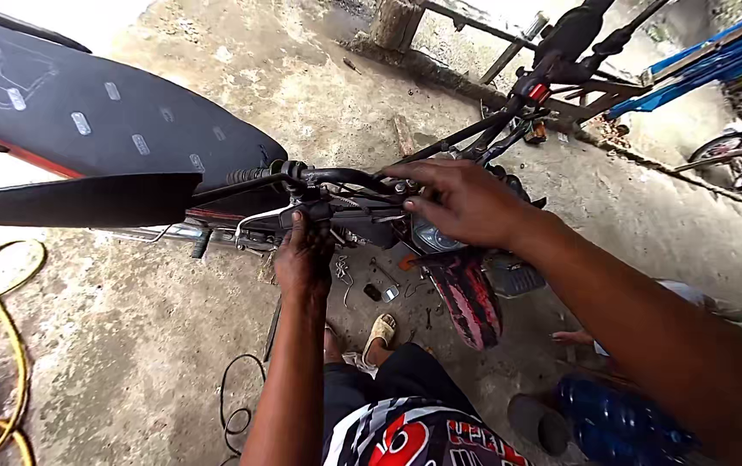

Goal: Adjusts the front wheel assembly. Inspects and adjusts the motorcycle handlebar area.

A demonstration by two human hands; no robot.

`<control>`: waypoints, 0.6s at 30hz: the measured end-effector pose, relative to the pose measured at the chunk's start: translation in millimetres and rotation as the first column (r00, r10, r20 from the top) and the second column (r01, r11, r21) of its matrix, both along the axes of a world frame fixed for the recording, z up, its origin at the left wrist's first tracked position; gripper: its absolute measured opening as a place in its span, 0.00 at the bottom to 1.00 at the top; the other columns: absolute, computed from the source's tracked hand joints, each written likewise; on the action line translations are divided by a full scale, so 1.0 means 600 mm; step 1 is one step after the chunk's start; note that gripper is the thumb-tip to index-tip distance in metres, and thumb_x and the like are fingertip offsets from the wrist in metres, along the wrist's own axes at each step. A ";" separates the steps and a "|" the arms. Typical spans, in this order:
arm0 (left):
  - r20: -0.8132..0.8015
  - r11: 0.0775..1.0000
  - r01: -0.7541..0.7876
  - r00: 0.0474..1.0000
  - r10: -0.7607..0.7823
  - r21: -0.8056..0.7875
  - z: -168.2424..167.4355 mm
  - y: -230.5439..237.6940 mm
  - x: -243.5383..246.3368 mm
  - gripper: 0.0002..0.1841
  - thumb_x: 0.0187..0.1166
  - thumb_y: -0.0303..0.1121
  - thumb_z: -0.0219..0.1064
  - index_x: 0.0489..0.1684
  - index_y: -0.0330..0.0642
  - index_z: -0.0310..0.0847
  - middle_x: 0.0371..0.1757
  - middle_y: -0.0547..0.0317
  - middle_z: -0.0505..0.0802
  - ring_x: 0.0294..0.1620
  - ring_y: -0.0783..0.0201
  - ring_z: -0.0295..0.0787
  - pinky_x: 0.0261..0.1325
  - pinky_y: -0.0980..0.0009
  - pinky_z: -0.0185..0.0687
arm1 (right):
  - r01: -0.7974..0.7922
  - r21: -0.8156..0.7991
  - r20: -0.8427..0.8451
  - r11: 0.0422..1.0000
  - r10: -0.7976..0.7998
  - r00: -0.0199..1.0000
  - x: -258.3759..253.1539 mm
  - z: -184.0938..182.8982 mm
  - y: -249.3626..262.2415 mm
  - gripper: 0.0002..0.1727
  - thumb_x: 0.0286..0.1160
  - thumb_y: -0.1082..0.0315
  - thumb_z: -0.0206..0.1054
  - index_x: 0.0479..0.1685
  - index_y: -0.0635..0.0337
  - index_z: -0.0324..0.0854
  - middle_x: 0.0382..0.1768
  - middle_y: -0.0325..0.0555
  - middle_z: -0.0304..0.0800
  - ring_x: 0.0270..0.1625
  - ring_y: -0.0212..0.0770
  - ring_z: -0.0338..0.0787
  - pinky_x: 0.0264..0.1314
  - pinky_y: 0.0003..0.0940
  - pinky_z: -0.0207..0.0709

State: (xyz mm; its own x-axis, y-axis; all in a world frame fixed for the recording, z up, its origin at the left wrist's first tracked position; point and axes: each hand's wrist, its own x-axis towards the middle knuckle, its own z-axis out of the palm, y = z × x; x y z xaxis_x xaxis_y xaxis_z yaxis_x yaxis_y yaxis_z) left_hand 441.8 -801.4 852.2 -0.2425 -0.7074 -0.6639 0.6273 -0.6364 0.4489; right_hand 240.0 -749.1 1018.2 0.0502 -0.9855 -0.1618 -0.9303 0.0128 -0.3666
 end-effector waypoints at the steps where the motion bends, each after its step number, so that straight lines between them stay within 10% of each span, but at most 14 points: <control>1: -0.001 1.000 0.000 1.000 0.000 -0.004 0.001 0.002 -0.001 0.17 0.86 0.50 0.64 0.55 0.45 0.81 0.41 0.57 0.92 0.35 0.66 0.90 0.37 0.70 0.88 | 0.044 -0.069 0.046 0.997 -0.041 0.998 -0.014 0.018 0.028 0.26 0.84 0.61 0.65 0.82 0.43 0.76 0.68 0.39 0.87 0.41 0.32 0.90 0.44 0.35 0.89; 8: -0.015 0.997 0.035 0.999 -0.036 -0.068 0.005 0.021 -0.018 0.21 0.89 0.56 0.55 0.50 0.49 0.83 0.40 0.62 0.91 0.35 0.69 0.88 0.39 0.72 0.85 | 0.445 -0.391 0.253 0.806 -0.371 0.894 -0.140 0.083 0.275 0.23 0.86 0.61 0.62 0.79 0.55 0.75 0.72 0.45 0.85 0.42 0.34 0.93 0.48 0.32 0.91; 15: 0.215 0.947 0.240 0.957 -0.193 -0.216 -0.030 0.090 -0.038 0.39 0.87 0.70 0.30 0.68 0.51 0.76 0.59 0.64 0.89 0.56 0.66 0.88 0.59 0.63 0.83 | 0.808 -0.159 0.255 0.568 -0.767 0.589 -0.237 -0.031 0.614 0.24 0.87 0.55 0.60 0.76 0.57 0.77 0.67 0.52 0.86 0.44 0.39 0.93 0.46 0.42 0.90; 18: 0.524 0.903 0.412 0.800 -0.294 -0.123 -0.080 0.161 -0.032 0.36 0.90 0.66 0.30 0.66 0.48 0.76 0.50 0.66 0.90 0.47 0.69 0.87 0.52 0.65 0.83 | 0.892 -0.065 0.285 0.446 -0.849 0.445 -0.259 -0.087 0.747 0.23 0.86 0.57 0.61 0.74 0.56 0.79 0.59 0.52 0.89 0.39 0.38 0.91 0.48 0.43 0.89</control>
